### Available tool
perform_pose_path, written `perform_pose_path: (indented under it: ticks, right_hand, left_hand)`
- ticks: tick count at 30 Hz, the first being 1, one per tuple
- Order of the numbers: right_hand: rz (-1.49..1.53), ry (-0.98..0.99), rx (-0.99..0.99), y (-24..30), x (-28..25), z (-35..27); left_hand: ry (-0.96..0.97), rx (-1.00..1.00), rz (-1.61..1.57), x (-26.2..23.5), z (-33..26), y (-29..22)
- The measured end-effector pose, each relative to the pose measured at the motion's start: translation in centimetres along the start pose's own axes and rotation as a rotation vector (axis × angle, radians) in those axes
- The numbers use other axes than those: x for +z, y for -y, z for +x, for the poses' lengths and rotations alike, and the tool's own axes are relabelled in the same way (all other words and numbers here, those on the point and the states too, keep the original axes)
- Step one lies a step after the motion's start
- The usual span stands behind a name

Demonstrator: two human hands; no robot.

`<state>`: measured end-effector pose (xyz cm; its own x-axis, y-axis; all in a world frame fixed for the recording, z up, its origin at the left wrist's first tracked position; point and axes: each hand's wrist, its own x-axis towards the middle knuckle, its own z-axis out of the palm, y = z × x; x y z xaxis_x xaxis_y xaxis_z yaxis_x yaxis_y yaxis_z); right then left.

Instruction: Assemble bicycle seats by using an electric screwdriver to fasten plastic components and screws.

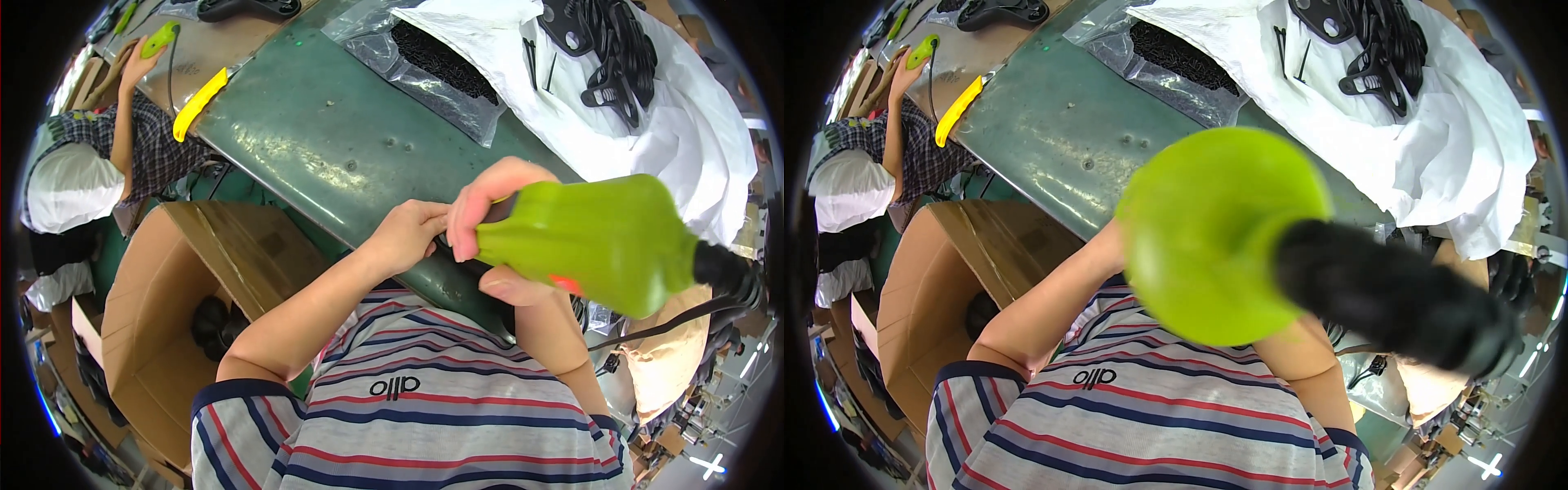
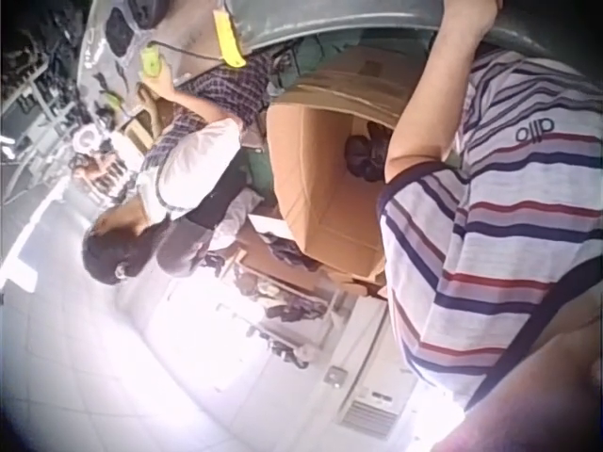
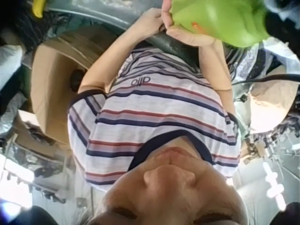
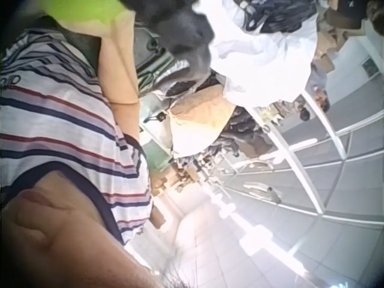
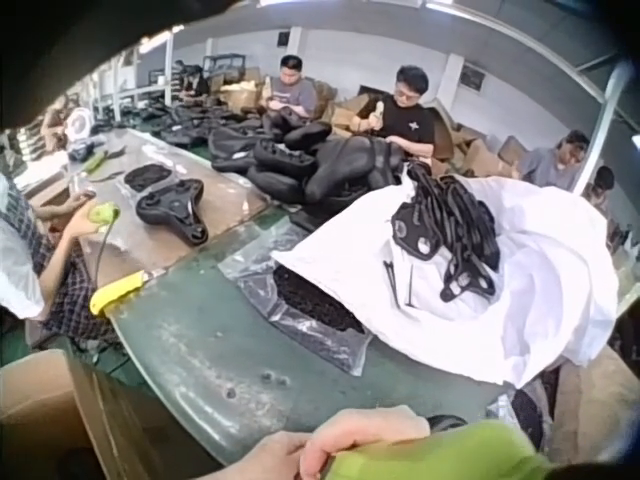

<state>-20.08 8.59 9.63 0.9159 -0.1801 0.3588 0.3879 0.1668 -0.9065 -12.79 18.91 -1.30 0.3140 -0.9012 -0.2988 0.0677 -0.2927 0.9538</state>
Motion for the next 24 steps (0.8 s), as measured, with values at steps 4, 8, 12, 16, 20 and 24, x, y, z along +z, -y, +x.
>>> perform_pose_path:
  ticks: [4,8,12,16,20,24]
  right_hand:
    - [-0.134,-0.048,0.085,-0.4,-0.2,0.2]
    - [-0.325,-0.151,0.124,-1.0,0.4,-0.1]
    - [-0.235,-0.226,0.161,-0.9,0.3,-1.3]
    - [-0.135,-0.249,-0.077,1.2,1.0,-1.4]
    - [-0.041,0.109,-0.402,6.0,-2.2,-1.9]
    - [-0.205,-0.137,-0.396,8.6,-4.2,-5.9]
  left_hand:
    - [0.024,0.035,-0.215,-0.2,0.3,0.9]
    - [-0.035,0.070,-0.099,0.1,0.8,2.7]
    - [0.019,0.053,0.105,-0.7,0.1,-0.4]
    - [0.026,0.146,0.271,-0.6,0.8,-1.1]
    - [0.076,0.141,0.455,-1.4,1.9,-2.3]
    - [-0.152,0.503,0.791,-0.5,8.2,-5.1]
